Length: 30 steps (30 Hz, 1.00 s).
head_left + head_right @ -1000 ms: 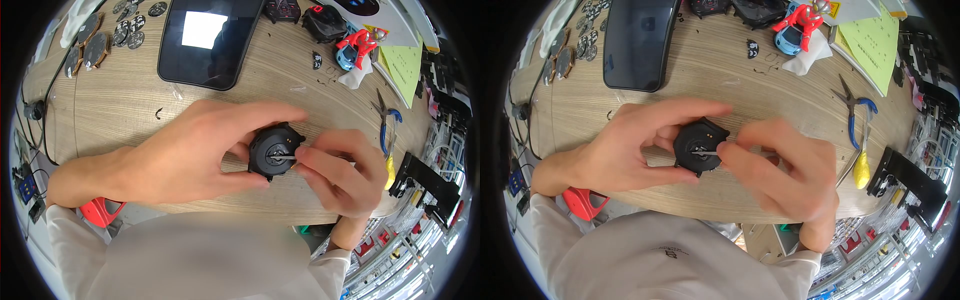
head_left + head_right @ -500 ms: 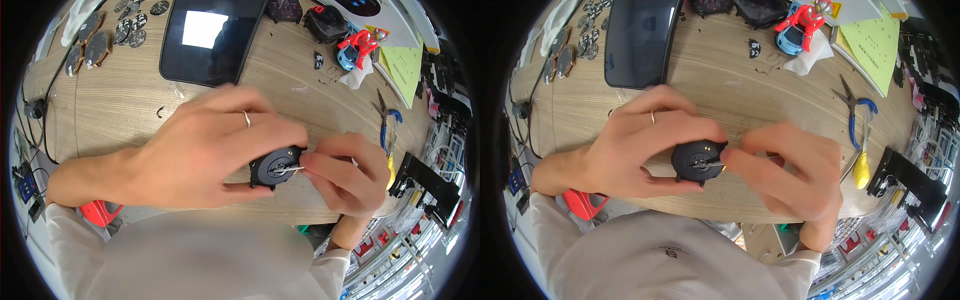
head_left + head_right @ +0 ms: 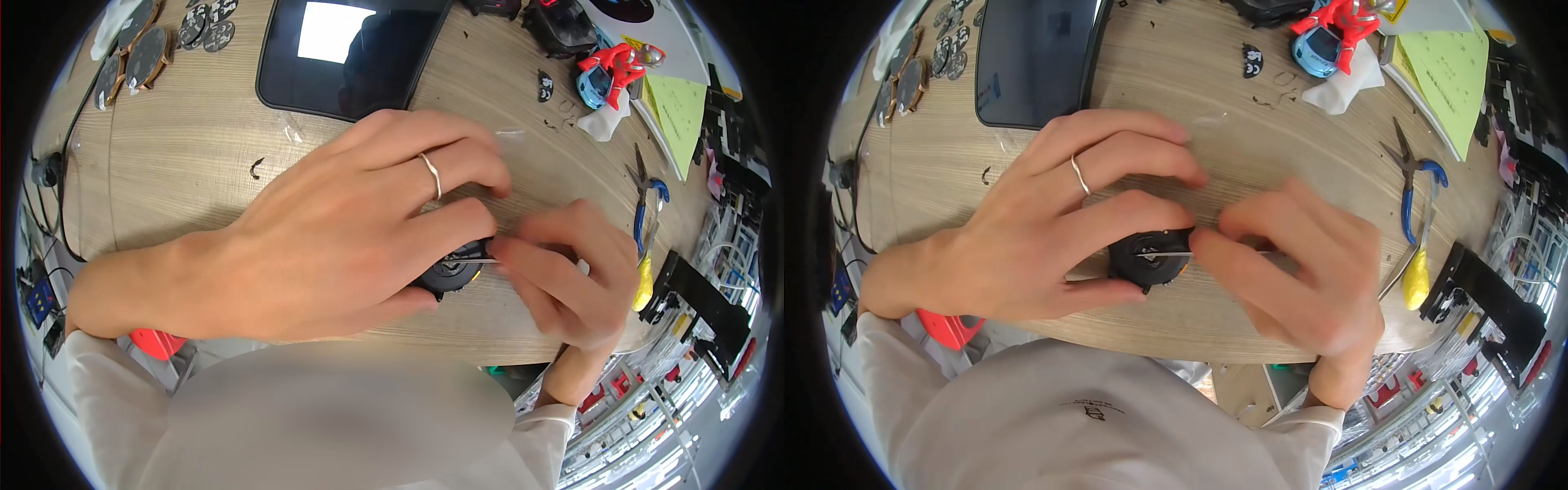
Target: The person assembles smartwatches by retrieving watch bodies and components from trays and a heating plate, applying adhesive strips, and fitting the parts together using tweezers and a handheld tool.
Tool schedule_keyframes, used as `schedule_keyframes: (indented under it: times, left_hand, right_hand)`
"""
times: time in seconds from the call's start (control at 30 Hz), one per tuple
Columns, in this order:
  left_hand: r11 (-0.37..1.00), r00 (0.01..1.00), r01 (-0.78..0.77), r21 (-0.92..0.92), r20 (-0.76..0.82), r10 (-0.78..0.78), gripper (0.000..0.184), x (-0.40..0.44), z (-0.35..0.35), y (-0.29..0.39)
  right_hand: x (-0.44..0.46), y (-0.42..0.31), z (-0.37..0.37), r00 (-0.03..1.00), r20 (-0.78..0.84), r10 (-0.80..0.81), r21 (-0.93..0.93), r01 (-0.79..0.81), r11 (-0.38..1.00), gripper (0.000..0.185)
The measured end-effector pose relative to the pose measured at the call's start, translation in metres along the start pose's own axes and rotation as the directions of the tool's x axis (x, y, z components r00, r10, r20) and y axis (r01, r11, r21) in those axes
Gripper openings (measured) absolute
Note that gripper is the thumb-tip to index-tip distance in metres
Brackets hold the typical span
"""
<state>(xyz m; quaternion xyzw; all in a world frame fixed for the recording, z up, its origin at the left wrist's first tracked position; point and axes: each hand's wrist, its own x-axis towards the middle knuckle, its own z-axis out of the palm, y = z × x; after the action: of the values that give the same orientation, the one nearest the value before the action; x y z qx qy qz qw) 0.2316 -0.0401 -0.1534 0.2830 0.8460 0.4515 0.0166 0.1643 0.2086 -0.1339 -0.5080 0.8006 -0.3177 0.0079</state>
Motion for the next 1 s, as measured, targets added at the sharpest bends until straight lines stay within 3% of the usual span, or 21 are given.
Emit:
schedule_keyframes:
  times: [0.17,0.27,0.47,0.77,0.97,1.0]
  left_hand:
    - [1.000,1.000,0.020,-0.021,-0.011,-0.021,0.057,0.000,0.001,0.000]
    - [0.999,1.000,0.029,-0.033,-0.011,-0.029,0.057,0.000,0.002,-0.001]
    - [1.000,1.000,0.007,-0.028,-0.030,-0.007,0.056,-0.001,0.003,-0.002]
    - [1.000,0.999,-0.014,0.000,-0.037,0.014,0.058,0.000,0.002,-0.003]
    - [1.000,0.999,-0.020,-0.004,-0.045,0.019,0.057,0.000,0.004,-0.004]
    - [1.000,0.999,-0.018,-0.005,-0.044,0.018,0.057,0.000,0.004,-0.004]
  right_hand:
    - [-0.004,-0.001,0.005,0.998,-0.016,0.058,0.039,-0.057,0.998,0.026]
    - [-0.005,0.005,0.001,0.999,0.029,-0.024,0.036,0.023,0.999,0.026]
    - [0.001,0.001,-0.001,0.999,0.007,-0.042,-0.020,0.042,0.999,0.025]
    - [-0.002,-0.009,0.002,0.992,0.017,0.125,0.019,-0.125,0.992,0.029]
    - [-0.004,-0.001,-0.004,0.998,0.033,0.044,0.027,-0.045,0.999,0.025]
    - [-0.003,0.002,-0.007,0.998,0.063,0.002,0.028,-0.003,1.000,0.033]
